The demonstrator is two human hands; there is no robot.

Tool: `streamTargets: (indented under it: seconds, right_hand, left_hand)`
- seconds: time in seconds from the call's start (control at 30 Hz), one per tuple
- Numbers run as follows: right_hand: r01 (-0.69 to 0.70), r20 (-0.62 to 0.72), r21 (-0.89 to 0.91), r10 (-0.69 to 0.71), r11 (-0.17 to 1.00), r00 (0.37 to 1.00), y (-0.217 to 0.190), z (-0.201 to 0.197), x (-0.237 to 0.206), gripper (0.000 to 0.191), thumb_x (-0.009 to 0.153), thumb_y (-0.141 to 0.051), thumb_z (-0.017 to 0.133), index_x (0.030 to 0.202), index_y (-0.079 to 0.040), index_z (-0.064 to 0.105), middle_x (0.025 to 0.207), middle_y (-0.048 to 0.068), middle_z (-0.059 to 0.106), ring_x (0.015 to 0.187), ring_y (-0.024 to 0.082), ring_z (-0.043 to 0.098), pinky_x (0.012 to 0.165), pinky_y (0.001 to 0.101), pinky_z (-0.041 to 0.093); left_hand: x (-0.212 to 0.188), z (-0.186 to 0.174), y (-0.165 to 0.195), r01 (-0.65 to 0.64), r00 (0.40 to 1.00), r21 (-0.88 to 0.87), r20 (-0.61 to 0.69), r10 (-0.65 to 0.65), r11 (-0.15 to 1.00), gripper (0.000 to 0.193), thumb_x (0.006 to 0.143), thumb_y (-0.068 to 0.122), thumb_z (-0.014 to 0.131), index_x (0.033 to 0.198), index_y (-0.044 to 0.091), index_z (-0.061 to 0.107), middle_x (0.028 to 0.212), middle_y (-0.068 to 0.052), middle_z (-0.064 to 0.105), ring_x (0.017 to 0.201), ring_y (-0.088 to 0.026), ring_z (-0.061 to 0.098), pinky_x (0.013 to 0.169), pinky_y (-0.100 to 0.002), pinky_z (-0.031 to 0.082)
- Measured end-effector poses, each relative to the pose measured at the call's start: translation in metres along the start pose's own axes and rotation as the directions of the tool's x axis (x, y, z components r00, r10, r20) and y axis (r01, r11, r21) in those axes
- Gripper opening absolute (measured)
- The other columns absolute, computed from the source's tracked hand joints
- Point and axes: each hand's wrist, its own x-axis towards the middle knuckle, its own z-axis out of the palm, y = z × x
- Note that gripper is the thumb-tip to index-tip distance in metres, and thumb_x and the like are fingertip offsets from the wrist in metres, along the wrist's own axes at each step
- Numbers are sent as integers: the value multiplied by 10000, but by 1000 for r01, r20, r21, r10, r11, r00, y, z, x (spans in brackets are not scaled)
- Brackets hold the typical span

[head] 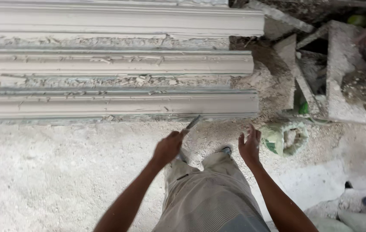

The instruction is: The person uses a small knife to scrape dried plaster residue out of the grooves of long decorative molding pieces laid on a work surface, working along the profiles section by section. At one point they carry the knife across the yard and later brush loose debris from the moldings.

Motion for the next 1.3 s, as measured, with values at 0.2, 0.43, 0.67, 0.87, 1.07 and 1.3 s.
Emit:
streamTargets:
  seconds: [0.2,0.43,0.67,0.87,1.07,1.3]
  right_hand:
    - [-285,106,45,280,957,954,20,-15,-6,440,1110,-423,552,1103,-27,745,945,134,780,822,237,734,760,384,563]
    - [-580,496,579,317,573,808,2,4,2,497,1047,-414,406,1415,-98,515,1314,96,664,1067,233,688,890,404,547]
    - [-620,568,581,283,528,773,-15,8,6,560,1064,-455,351,1479,-88,438,1357,122,647,1136,276,685,935,434,538]
    - [-651,578,652,299,390,759,-9,9,12,559,1075,-442,329,1492,-84,433,1374,158,630,1155,319,661,955,462,527]
    - [-647,567,657,311,387,762,18,-13,13,546,1072,-426,321,1498,-101,427,1371,129,640,1168,283,672,987,446,526]
    - [-655,565,698,339,289,752,44,-25,19,520,1077,-380,366,1484,-74,471,1350,141,643,1163,306,650,968,461,499]
  left_hand:
    - [28,-28,-13,-248,966,339,20,257,907,282,964,190,619,1232,216,706,1019,-60,698,679,-260,729,550,-420,607]
    - [45,10,30,-313,939,291,-51,341,904,276,973,210,629,1238,184,701,1018,-64,712,661,-272,719,540,-404,605]
    - [48,-19,12,-264,964,366,92,248,892,323,948,185,611,1260,204,693,934,-94,712,624,-259,717,515,-426,589]
    - [91,65,92,-360,931,376,90,354,853,258,986,183,592,1216,150,704,893,-126,702,620,-269,693,521,-432,577]
    - [83,43,95,-293,955,396,171,244,870,302,997,146,540,1264,124,679,866,-147,690,570,-262,695,470,-419,573]
    - [102,125,155,-309,944,376,10,329,874,269,1005,202,538,1202,155,716,900,-152,724,620,-281,683,508,-428,569]
